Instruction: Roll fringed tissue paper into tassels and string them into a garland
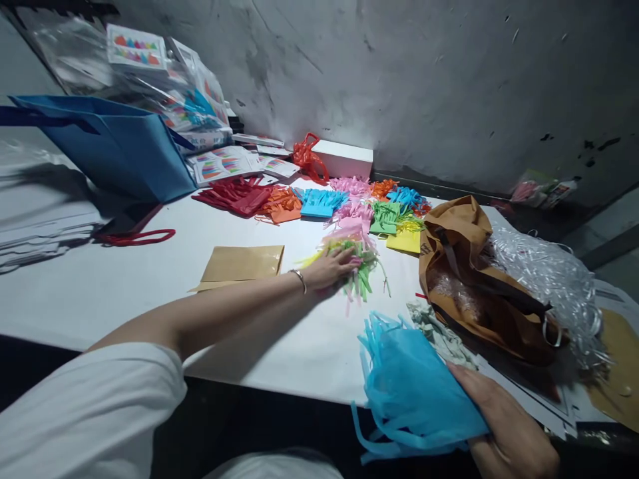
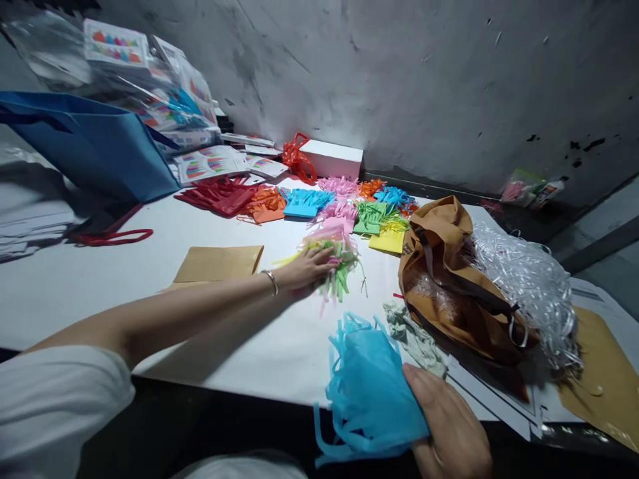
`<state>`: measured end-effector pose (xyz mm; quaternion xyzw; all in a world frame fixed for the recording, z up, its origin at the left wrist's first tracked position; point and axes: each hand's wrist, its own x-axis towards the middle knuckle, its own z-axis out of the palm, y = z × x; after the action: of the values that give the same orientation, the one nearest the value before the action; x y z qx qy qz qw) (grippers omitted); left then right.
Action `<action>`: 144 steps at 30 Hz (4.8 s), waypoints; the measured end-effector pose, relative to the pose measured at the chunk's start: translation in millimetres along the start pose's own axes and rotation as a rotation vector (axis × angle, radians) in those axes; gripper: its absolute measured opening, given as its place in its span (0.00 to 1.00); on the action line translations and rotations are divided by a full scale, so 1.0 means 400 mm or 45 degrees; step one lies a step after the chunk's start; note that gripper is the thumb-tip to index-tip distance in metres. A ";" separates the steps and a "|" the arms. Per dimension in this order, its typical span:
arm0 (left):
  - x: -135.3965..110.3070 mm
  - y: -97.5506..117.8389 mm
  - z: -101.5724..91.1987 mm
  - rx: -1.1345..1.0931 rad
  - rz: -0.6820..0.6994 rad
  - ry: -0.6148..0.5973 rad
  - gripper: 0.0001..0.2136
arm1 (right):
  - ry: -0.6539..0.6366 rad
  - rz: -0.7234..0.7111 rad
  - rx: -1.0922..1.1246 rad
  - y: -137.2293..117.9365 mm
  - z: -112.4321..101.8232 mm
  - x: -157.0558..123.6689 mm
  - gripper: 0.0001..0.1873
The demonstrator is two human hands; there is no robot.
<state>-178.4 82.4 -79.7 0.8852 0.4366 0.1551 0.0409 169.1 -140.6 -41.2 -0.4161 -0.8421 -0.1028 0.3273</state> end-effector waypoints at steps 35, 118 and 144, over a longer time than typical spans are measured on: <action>-0.199 0.451 -0.054 -2.729 -0.561 -0.876 0.13 | 0.541 -0.042 -0.477 0.128 0.003 0.134 0.23; -0.387 0.222 -0.048 -0.566 -0.144 -0.050 0.11 | -0.362 0.118 0.356 -0.190 0.311 0.127 0.13; -0.312 0.150 -0.117 0.116 -0.600 -0.081 0.08 | -0.348 -0.152 0.121 -0.187 0.367 0.191 0.13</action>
<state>-218.3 -55.6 -52.7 0.7644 0.6361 0.0933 0.0497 9.8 -74.0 -97.3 -0.3595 -0.9059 -0.0244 0.2222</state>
